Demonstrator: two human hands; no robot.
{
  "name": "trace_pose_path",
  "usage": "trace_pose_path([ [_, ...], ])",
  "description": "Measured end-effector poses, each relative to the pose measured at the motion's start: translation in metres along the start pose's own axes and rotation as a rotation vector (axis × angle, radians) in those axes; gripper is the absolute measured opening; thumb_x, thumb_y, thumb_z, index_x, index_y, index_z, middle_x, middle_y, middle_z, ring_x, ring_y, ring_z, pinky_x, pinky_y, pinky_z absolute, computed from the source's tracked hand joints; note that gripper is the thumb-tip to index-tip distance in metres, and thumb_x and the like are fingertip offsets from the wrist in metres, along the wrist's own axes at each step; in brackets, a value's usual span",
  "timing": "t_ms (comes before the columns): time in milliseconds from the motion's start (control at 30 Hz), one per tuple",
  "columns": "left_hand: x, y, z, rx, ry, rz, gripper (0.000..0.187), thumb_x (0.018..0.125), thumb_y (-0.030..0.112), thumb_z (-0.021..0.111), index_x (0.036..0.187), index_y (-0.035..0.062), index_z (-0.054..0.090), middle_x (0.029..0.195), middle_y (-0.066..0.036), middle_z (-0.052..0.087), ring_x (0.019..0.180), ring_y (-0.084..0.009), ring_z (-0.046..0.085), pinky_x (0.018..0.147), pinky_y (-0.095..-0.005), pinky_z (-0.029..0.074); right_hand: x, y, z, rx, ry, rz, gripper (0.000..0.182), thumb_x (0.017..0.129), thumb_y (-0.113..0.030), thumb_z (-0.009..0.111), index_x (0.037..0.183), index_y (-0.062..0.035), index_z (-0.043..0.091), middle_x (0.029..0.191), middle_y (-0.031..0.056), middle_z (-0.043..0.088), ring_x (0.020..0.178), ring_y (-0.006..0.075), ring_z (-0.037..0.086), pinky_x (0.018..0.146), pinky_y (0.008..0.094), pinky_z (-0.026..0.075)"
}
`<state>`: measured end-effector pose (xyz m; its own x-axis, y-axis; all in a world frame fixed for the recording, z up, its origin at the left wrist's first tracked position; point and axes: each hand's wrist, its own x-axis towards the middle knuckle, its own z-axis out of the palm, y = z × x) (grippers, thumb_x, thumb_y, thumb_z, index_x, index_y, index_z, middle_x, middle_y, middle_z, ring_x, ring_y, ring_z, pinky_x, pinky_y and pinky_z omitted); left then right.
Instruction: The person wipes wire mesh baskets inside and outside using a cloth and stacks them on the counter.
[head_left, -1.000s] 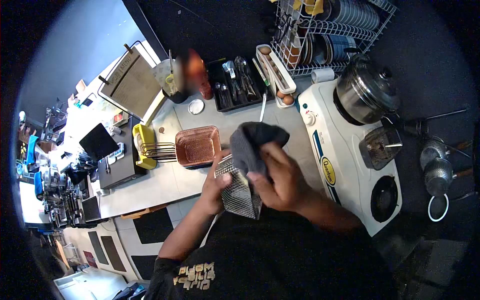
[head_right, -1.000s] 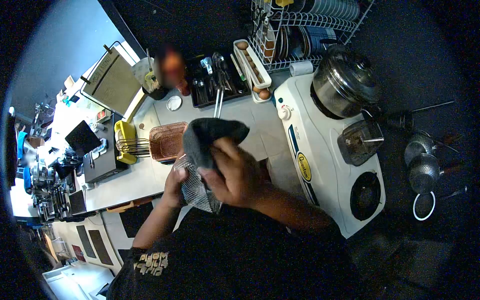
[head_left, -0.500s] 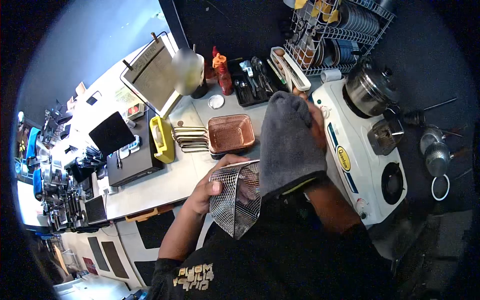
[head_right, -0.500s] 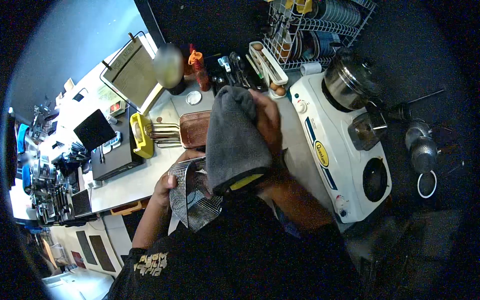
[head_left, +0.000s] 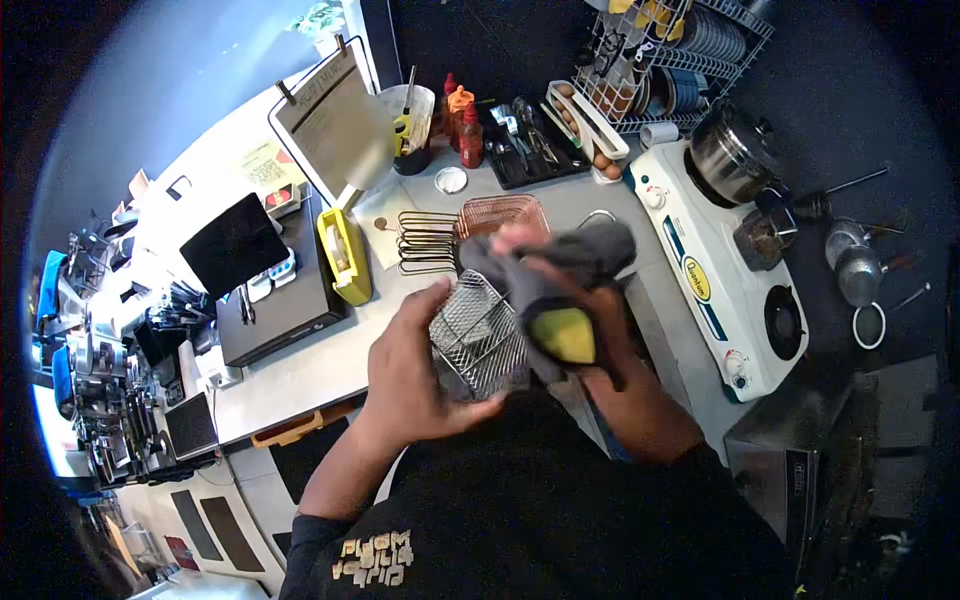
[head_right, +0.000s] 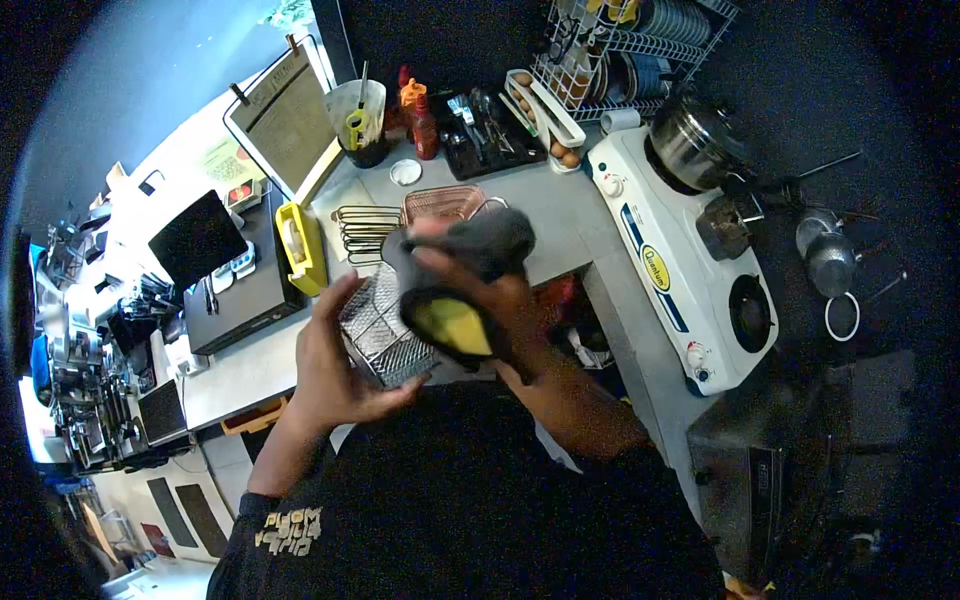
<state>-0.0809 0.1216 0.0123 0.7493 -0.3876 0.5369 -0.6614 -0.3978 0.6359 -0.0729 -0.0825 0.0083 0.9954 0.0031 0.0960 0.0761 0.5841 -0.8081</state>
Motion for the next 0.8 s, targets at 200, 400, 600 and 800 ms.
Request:
trace_pose_path([
  [200,-0.010,0.007,-0.011,0.274,-0.097,0.079,0.096,0.054,0.034,0.085,0.133,-0.0012,0.044,0.123,-0.019,0.057,0.102,-0.0330,0.060,0.087,-0.0410,0.045,-0.001,-0.010,0.017,-0.151,0.171,-0.175,0.039,0.094,-0.006,0.051,0.131,0.0030,0.044,0.128,0.0205,0.055,0.117,0.0299,0.057,0.102,0.0416,0.046],
  [400,-0.003,0.007,0.001,0.214,-0.028,0.070,0.098,0.051,0.034,0.085,0.133,-0.0006,0.044,0.123,-0.018,0.058,0.103,-0.0326,0.060,0.085,-0.0405,0.046,-0.012,0.005,-0.005,-0.382,-0.149,-0.080,0.047,0.091,-0.005,0.058,0.135,0.0008,0.040,0.121,0.0189,0.061,0.112,0.0292,0.061,0.102,0.0431,0.046],
  [600,0.014,0.021,0.033,0.148,-0.166,0.062,0.100,0.050,0.034,0.087,0.134,0.0000,0.045,0.121,-0.017,0.059,0.102,-0.0314,0.061,0.082,-0.0391,0.047,-0.004,-0.065,-0.029,-0.125,0.137,-0.409,0.048,0.093,-0.005,0.050,0.138,0.0011,0.034,0.127,0.0228,0.055,0.113,0.0320,0.061,0.095,0.0449,0.053],
  [800,0.058,0.023,0.084,-0.094,-0.159,0.018,0.097,0.051,0.042,0.088,0.129,0.0008,0.048,0.115,-0.017,0.061,0.097,-0.0351,0.064,0.080,-0.0396,0.051,-0.009,-0.052,-0.077,-0.382,-0.128,-0.333,0.045,0.085,0.003,0.063,0.127,0.0043,0.048,0.117,0.0201,0.064,0.115,0.0295,0.060,0.100,0.0433,0.048],
])
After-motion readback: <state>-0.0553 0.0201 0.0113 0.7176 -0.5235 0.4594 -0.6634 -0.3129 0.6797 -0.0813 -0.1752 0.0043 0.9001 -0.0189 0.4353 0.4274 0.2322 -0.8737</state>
